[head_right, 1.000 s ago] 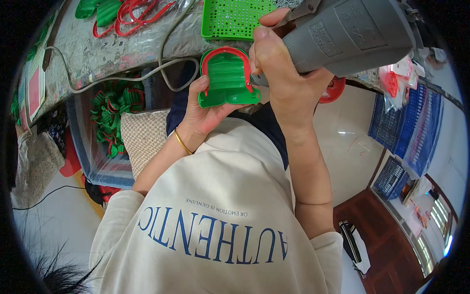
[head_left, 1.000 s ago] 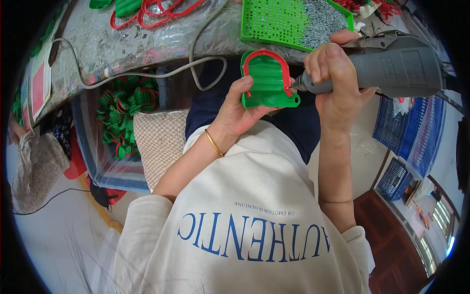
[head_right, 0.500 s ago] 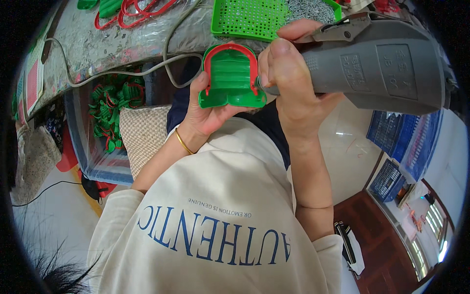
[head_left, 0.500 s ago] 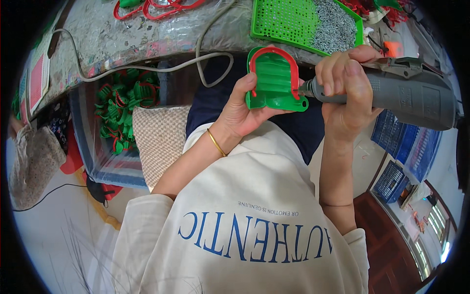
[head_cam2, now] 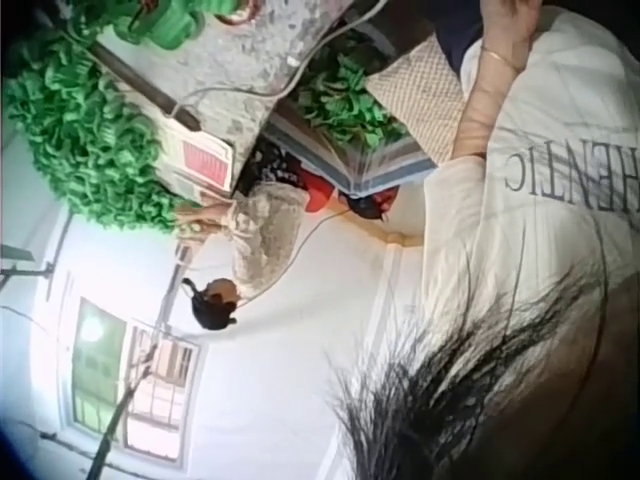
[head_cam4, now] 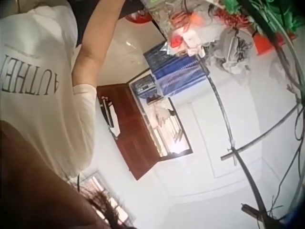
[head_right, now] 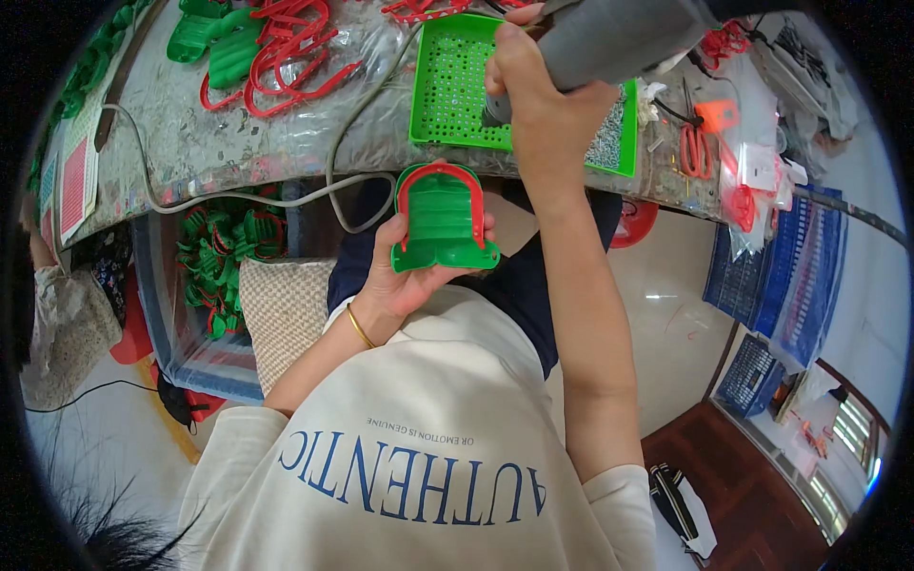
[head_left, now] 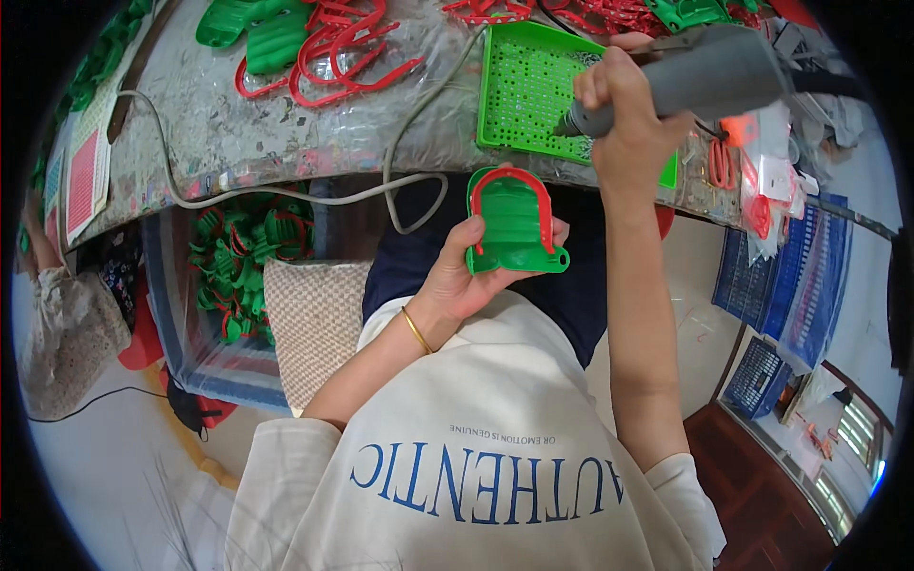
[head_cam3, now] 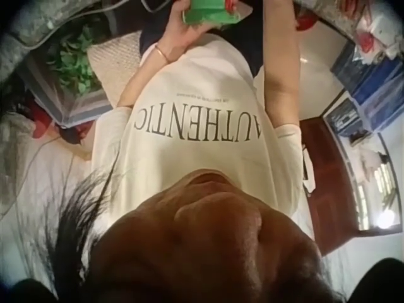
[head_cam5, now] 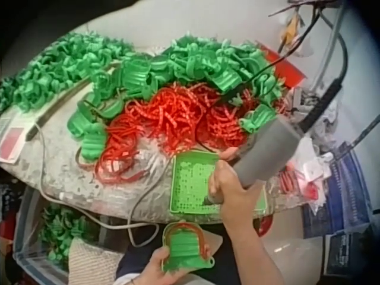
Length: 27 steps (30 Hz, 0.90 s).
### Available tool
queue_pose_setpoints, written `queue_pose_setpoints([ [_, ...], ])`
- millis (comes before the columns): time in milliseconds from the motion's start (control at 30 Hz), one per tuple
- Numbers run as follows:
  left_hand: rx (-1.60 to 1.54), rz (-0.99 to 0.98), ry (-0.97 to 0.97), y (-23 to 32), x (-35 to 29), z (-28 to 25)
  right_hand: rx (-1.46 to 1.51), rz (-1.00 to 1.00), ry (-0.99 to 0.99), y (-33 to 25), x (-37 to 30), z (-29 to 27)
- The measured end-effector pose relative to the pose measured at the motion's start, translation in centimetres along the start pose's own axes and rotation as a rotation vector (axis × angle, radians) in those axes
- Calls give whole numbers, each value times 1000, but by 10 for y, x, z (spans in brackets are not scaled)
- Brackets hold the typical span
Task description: Assembling green and red plastic parts using an electric screwdriver and small screws.
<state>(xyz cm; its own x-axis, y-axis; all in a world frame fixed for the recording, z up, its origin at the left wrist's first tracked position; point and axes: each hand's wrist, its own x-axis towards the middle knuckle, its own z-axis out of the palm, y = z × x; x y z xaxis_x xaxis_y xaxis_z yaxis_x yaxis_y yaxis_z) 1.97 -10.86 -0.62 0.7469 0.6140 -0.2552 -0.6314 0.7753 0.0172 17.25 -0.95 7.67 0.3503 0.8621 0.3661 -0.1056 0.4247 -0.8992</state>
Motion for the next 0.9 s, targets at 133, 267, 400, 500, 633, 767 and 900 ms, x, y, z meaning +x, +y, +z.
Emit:
queue_pose_setpoints([
  [133, -144, -18, -76, 0, 3, -9, 14, 20, 44, 18, 1, 5],
  [267, -163, -25, -52, 1, 4, -9, 5, 27, 59, 24, -4, 10],
  [400, -130, -21, -64, 2, 5, -11, 10, 27, 48, 29, -5, 8],
  [500, -123, -22, -64, 2, 6, -13, 26, 4, 26, 31, -6, 6],
  [633, -177, -32, -92, 1, 6, -15, 27, 2, 14, 32, -6, 3],
  [767, -187, -32, -98, 1, 6, -19, 74, 37, 51, 26, -10, 5],
  [900, -165, -26, -103, 2, 7, -17, 87, 25, -4, 0, -4, 3],
])
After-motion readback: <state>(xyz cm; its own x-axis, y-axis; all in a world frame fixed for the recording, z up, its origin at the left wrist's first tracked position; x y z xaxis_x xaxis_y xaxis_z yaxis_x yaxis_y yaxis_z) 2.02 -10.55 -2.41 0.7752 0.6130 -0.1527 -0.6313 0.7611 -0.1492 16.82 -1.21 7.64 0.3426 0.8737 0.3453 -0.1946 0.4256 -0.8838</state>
